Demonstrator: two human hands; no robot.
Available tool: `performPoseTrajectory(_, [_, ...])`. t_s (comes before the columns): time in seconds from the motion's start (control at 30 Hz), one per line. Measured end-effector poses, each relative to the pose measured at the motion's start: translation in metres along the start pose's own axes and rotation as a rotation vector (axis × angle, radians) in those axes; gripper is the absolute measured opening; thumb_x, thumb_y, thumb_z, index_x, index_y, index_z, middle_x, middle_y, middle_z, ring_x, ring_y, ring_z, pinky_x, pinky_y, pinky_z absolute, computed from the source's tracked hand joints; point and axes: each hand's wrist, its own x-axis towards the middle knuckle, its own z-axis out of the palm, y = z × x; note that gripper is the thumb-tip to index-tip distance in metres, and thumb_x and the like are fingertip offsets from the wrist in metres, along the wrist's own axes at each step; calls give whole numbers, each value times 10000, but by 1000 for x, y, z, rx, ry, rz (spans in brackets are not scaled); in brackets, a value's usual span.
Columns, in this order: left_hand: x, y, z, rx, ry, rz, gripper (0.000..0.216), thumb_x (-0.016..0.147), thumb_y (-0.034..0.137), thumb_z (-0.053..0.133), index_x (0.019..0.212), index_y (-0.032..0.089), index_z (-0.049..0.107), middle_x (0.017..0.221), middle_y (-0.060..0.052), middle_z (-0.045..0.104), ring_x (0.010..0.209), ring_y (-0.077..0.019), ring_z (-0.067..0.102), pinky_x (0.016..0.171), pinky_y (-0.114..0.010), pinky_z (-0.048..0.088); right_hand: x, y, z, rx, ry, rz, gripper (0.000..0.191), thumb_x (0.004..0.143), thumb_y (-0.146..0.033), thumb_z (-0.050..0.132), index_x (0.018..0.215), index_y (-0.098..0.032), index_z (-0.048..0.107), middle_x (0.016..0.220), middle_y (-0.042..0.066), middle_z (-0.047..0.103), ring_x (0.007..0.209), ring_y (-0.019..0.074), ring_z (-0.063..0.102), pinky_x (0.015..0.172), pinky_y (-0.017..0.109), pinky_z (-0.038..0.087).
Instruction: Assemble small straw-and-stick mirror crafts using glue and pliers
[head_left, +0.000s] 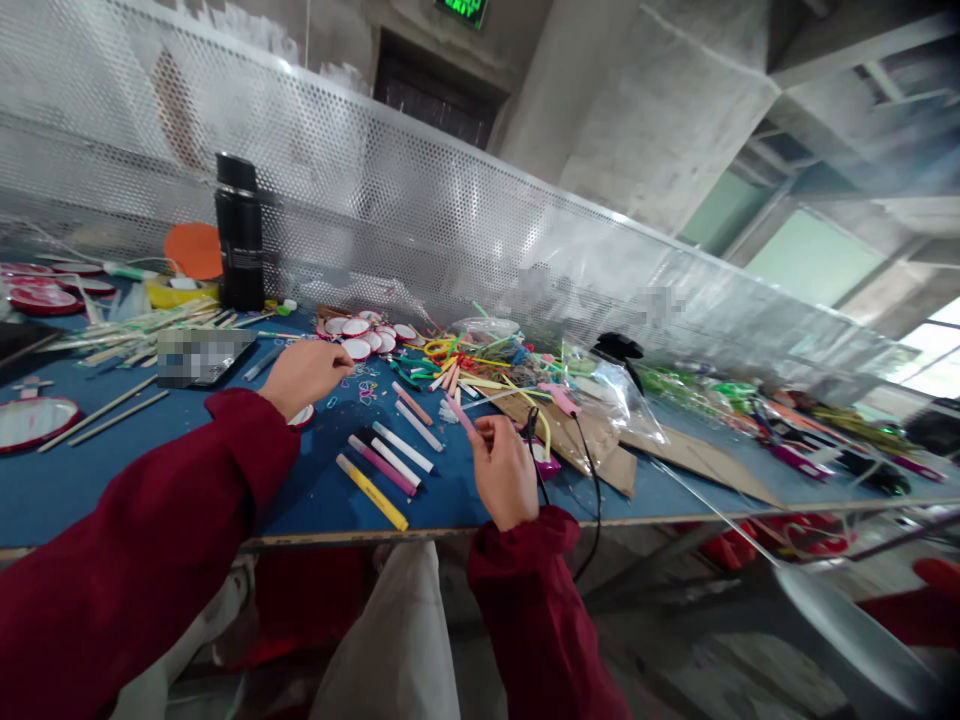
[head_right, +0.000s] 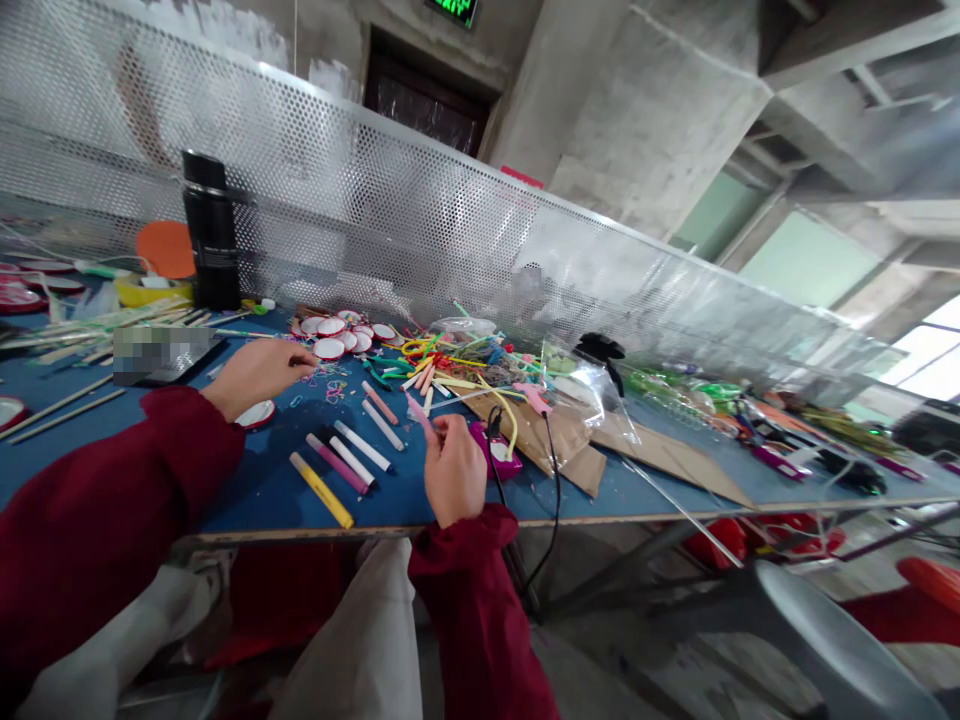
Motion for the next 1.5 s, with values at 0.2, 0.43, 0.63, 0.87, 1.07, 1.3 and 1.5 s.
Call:
performPoseTrajectory(0.2, [0,10,9,-34,3,47,294,881,337,525,952,219,785,992,-79,782,907,-246,684,771,-302,459,9,4,11,-22,-24,-30,229,954,-204,430,1129,-149,566,1105,129,681,1026,233,641,863,322,464])
performPoseTrajectory(0.43, [1,11,13,-148,35,45,324,905,419,529,964,218,776,1006,-60,778,898,-238,675,747,-293,437,56,-7,28,-316,-339,-10,193,942,-267,543,1073,-179,654,1101,110,722,1047,226,666,813,281,442])
performPoseTrajectory(0.63, [-2,16,13,-290,57,-15,313,890,434,560,939,208,772,959,-43,779,857,-218,673,727,-296,429,69,-1,36,-356,-386,32,189,915,-247,567,999,-144,701,1060,147,739,981,243,691,762,289,442])
performPoseTrajectory(0.87, [-7,29,26,-482,-96,93,290,837,414,593,930,209,776,875,-30,775,798,-200,670,712,-274,454,63,-18,26,-331,-326,-1,248,964,-291,492,1100,-193,675,1126,104,727,1058,216,670,817,279,457])
performPoseTrajectory(1.07, [-7,28,25,-427,-97,70,307,850,440,574,899,211,773,814,-26,763,740,-193,665,688,-279,452,66,-9,37,-358,-404,79,177,873,-212,613,1016,-178,712,1084,145,741,1021,261,696,812,316,481])
performPoseTrajectory(1.3, [-6,31,30,-546,-129,72,270,827,407,601,887,202,767,753,-27,742,712,-183,665,685,-277,469,69,-3,36,-253,-354,93,168,885,-203,583,984,-158,711,1035,155,743,981,248,693,806,314,483])
performPoseTrajectory(1.5, [-16,53,28,-975,-306,0,449,779,473,691,1104,164,707,819,-38,735,688,-150,642,589,-244,469,57,-33,37,81,-274,-26,302,939,-365,523,1083,-154,684,966,48,741,850,146,669,738,225,478])
